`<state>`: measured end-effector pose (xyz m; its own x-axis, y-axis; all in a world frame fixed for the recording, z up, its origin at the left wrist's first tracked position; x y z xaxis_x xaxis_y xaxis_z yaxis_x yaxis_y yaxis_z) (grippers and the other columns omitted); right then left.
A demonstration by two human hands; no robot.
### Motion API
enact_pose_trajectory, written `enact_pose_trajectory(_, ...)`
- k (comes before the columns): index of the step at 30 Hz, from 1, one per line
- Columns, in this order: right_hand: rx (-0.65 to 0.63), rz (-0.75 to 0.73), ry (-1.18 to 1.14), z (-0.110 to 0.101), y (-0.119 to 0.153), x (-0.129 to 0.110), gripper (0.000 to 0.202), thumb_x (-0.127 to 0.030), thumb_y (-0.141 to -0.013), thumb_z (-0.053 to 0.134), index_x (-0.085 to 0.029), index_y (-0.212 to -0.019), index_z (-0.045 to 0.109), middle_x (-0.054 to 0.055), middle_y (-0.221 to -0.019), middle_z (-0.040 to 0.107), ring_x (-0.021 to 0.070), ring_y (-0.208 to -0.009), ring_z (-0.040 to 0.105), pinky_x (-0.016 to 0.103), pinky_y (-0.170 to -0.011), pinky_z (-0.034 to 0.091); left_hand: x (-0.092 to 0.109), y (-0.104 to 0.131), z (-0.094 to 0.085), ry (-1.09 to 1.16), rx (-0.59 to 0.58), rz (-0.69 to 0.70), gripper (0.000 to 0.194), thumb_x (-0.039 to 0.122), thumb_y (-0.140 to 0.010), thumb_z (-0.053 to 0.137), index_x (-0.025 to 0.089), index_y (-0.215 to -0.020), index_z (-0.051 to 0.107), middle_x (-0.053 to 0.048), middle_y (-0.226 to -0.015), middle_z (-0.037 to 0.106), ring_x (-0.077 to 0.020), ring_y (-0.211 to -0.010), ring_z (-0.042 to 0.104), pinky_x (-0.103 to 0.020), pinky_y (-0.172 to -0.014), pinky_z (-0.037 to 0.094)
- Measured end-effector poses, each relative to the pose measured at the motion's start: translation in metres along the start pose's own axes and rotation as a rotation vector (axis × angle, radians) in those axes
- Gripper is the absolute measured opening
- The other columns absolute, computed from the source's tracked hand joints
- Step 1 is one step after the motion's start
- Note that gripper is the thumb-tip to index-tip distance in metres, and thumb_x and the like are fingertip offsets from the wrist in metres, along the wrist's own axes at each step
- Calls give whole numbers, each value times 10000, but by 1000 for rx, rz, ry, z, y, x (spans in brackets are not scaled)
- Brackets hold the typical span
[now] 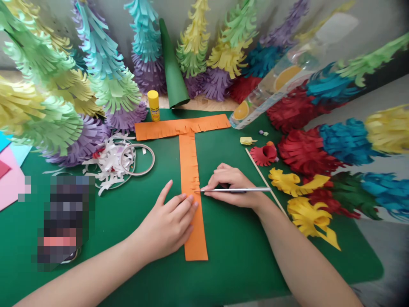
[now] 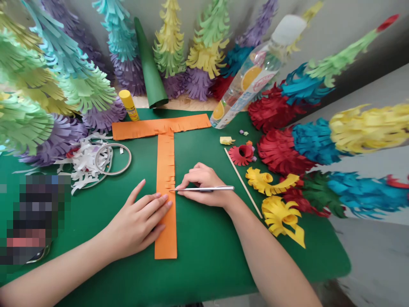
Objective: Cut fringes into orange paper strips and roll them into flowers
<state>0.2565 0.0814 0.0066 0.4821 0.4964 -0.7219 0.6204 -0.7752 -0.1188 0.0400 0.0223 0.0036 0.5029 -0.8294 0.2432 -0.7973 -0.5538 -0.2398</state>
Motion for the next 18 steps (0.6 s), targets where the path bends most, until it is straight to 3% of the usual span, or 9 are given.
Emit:
enact_pose_trajectory(7,-13,18,-10,-7,1,-3,167,-315,-861,635,-201,-750,684,13,-636,680,138,-592,575,314,-695,426,0,1,0,2,13,-1,383,289,-930,476,124,-1262,573,-83,-1198,643,-217,-1111,571,-539,-1193,113)
enact_pose_trajectory(18,25,-29,-57,-8,1,-5,158,-196,-826,645,-195,-673,606,-14,-589,613,125,-568,539,303,-677,432,0,0,0,8,28,-1,372,283,-942,451,117,-1247,585,-69,-1199,647,-214,-1104,569,-522,-1198,67)
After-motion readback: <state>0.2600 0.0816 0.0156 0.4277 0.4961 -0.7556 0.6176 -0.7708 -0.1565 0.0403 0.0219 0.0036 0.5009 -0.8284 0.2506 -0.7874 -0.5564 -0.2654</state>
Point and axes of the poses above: each hand's wrist, its own y-axis away from the middle knuckle, its own z-axis out of the palm, x = y × z, the point moved 2 cm from there along -y, towards the middle knuckle
